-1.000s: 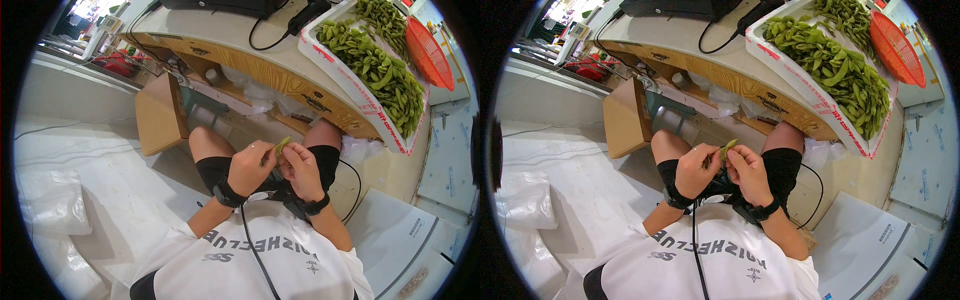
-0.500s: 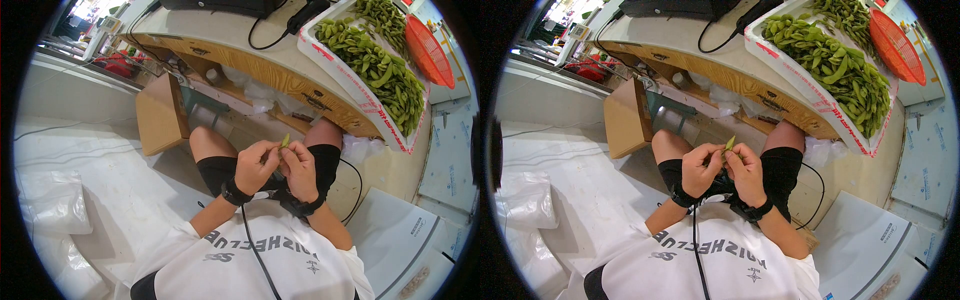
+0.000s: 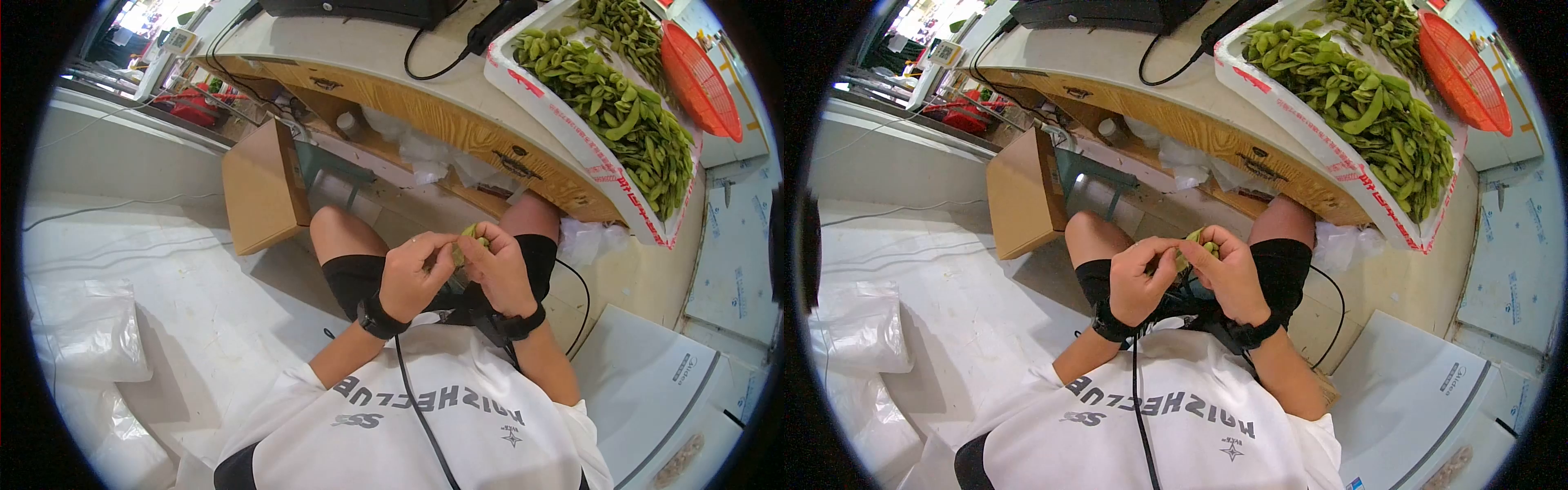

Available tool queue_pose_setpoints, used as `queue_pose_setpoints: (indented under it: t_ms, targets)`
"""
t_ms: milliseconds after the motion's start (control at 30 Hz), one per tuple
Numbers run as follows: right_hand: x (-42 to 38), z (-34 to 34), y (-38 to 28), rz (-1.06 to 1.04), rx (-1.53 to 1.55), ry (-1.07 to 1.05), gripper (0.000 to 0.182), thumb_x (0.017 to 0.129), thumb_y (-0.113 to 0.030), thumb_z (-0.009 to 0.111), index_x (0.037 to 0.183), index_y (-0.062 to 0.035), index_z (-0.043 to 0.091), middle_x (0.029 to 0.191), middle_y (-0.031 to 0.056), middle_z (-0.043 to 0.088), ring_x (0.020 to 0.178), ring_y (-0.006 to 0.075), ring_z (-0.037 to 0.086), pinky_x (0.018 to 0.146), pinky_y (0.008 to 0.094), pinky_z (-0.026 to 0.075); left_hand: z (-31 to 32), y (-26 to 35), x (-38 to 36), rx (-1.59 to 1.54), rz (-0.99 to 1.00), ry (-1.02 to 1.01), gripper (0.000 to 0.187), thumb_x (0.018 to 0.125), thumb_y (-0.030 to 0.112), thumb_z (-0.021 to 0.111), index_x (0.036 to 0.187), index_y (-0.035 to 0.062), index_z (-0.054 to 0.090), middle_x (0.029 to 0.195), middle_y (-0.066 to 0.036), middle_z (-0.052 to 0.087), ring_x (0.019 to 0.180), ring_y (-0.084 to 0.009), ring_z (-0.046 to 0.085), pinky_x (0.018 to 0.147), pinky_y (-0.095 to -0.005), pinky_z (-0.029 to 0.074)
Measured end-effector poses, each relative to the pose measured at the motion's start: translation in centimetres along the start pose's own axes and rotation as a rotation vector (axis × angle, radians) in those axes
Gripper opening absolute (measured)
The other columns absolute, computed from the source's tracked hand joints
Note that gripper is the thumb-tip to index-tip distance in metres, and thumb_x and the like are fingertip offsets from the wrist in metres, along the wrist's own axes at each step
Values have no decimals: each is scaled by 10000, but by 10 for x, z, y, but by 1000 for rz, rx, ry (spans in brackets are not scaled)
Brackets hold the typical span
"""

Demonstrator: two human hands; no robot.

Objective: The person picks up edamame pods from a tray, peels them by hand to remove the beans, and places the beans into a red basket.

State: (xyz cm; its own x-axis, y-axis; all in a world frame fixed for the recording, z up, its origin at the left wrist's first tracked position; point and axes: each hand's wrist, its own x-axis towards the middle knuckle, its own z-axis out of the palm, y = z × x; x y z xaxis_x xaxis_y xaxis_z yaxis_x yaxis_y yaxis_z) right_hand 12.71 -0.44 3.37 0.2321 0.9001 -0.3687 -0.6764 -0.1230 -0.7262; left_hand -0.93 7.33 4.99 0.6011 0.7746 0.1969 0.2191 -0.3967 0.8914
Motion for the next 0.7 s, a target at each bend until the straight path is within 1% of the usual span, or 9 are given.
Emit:
queue_pose_setpoints:
  t_ms: [100,200,300,400,467,567,667,700]
  targets:
    - [1,-2,-4,33,-30,-39,158,904,-194,671,898,-69,574,676,-72,492,509,7,374,447,164,255,0,1,0,-115,-83,20,136,869,41,583,942,-36,669,743,-78,664,616,-87,587,573,-224,466]
    - [3,-10,0,38,-24,-86,122,916,-162,641,899,-63,572,671,-71,488,508,6,375,446,166,254,-2,-3,-3,-174,-173,-16,136,874,36,579,947,-37,667,738,-74,664,613,-84,582,567,-225,463]
    - [3,-14,1,64,-28,-94,79,930,-128,577,898,-56,576,663,-66,484,508,8,380,447,170,262,-5,0,-1,-80,-125,-26,131,868,30,589,952,-35,665,743,-91,660,608,-109,591,564,-231,465]
    - [2,-13,4,39,-116,-42,113,936,-117,514,890,-44,588,659,-57,484,512,16,384,450,179,274,-1,1,0,85,51,-71,130,854,26,603,954,-31,665,753,-117,652,613,-149,613,567,-244,473]
    - [1,-9,7,-10,-192,13,150,935,-121,486,880,-32,593,656,-47,485,513,25,386,453,189,285,1,2,1,97,67,-57,133,846,23,609,954,-30,666,762,-129,649,625,-169,626,572,-251,479]
    - [-1,-9,15,-178,-392,38,186,947,-133,470,869,-12,589,648,-31,480,514,39,386,459,206,301,1,4,2,95,63,-48,132,841,23,610,949,-32,664,768,-135,652,640,-183,641,578,-262,486]
    - [-4,-6,14,-231,-490,67,251,969,-175,430,846,-4,566,636,-21,471,521,46,397,463,217,314,-2,7,4,56,6,-48,129,840,26,609,942,-33,662,773,-136,657,644,-193,645,579,-269,491]
    - [-4,-6,14,-238,-463,58,272,976,-190,412,843,-6,562,639,-19,472,523,47,397,463,217,315,-3,8,4,37,-19,-50,129,839,27,609,939,-33,662,775,-137,659,643,-197,645,579,-272,492]
